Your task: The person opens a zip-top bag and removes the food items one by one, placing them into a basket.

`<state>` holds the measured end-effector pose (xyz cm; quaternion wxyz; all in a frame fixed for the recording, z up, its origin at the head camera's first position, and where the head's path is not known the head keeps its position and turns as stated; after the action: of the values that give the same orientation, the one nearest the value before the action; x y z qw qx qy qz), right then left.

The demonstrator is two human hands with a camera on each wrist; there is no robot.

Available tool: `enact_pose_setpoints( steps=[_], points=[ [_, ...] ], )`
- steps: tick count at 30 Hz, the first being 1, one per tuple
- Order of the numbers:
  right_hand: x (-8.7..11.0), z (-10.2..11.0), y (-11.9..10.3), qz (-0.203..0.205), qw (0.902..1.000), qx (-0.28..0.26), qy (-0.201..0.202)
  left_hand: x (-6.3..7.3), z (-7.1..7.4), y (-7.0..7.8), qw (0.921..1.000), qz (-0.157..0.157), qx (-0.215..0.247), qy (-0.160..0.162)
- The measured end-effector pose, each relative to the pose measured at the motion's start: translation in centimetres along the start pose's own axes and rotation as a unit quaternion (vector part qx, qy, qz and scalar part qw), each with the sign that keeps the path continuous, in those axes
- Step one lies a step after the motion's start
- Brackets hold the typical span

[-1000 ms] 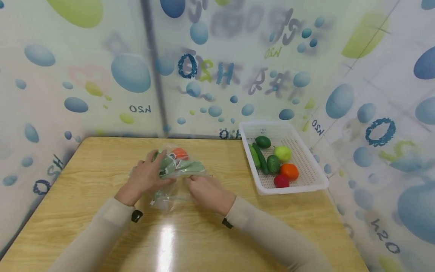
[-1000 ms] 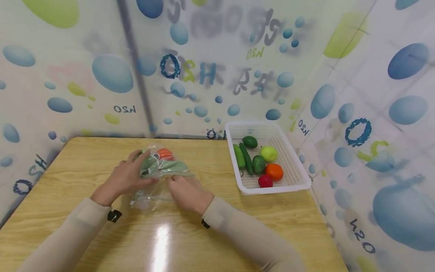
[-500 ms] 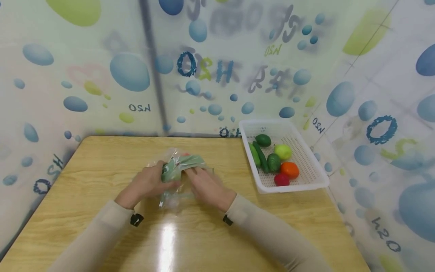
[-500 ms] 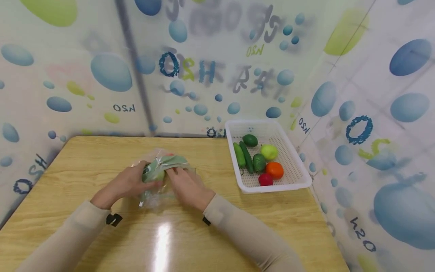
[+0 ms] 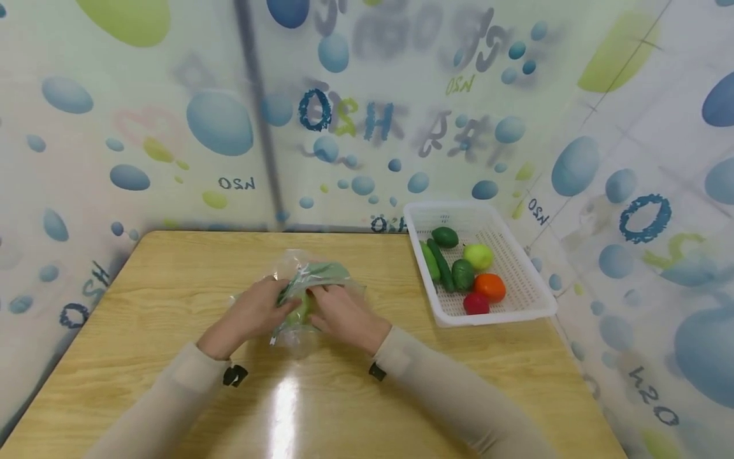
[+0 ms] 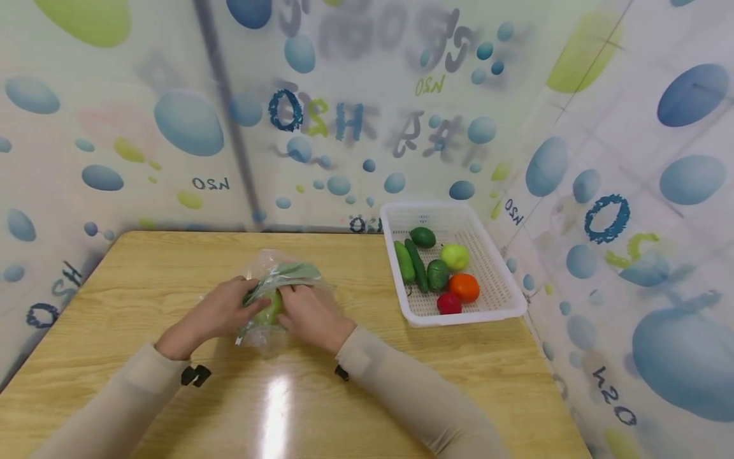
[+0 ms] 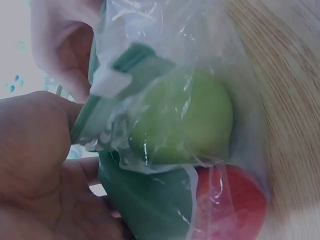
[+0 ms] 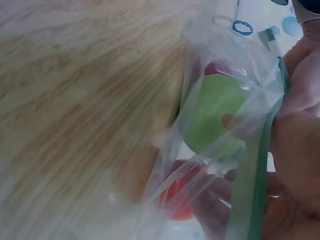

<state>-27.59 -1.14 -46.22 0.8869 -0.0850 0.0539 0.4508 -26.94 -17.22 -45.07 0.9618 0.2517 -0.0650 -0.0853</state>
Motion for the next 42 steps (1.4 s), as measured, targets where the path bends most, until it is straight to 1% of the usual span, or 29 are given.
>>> enact_pose_setpoints(
  steps=[5,7,12,16,20,23,30,33,36,39,42],
  points=[
    [-0.3,-1.0,-0.4,-0.019,0.9989,-0.040,-0.018,0.3,0.0,0.4,0.9993,0.001,0.036,0.000],
    [-0.4,-1.4,-0.7,-0.020,0.9982,-0.051,-0.025,0.4,0.0,0.5,0.9989,0.000,0.047,0.003],
    [-0.5,-1.9,-1.4,-0.021,0.9967,-0.068,-0.039,0.7,-0.1,0.7,0.9985,-0.015,0.044,0.029],
    [-0.6,-1.9,-1.7,-0.012,0.9977,-0.060,-0.029,1.0,0.0,0.7,0.9981,-0.019,0.039,0.044],
    [-0.8,-1.9,-2.0,0.001,0.9988,-0.044,-0.020,1.1,0.1,0.6,0.9976,-0.022,0.043,0.050],
    [-0.9,-2.0,-2.1,-0.002,0.9984,-0.052,-0.021,1.1,-0.1,0.6,0.9972,-0.022,0.049,0.052],
    [-0.6,-2.0,-2.2,-0.017,0.9946,-0.099,-0.025,1.1,-0.5,0.7,0.9964,-0.021,0.060,0.056],
    [-0.2,-1.9,-2.0,-0.020,0.9934,-0.112,-0.016,1.1,-0.4,0.7,0.9964,-0.016,0.064,0.054],
    [0.3,-1.7,-1.9,-0.020,0.9919,-0.125,-0.012,1.3,-0.1,0.5,0.9969,-0.002,0.062,0.049],
    [0.8,-1.5,-1.8,-0.025,0.9890,-0.144,-0.018,1.5,0.0,0.2,0.9969,0.016,0.062,0.046],
    [1.1,-1.2,-1.8,-0.033,0.9881,-0.148,-0.025,1.7,0.0,0.1,0.9964,0.024,0.065,0.048]
  ],
)
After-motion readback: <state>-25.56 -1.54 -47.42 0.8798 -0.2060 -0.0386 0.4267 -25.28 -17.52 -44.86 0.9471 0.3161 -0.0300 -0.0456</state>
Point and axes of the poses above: each hand's wrist, its own x-axis away from the middle knuckle, its own z-axis out of the back of the hand, y = z × x, the point moved 6 cm from there along -x, towards the middle knuckle, and after that the axes turned 8 degrees about z, right-handed, at the moved point
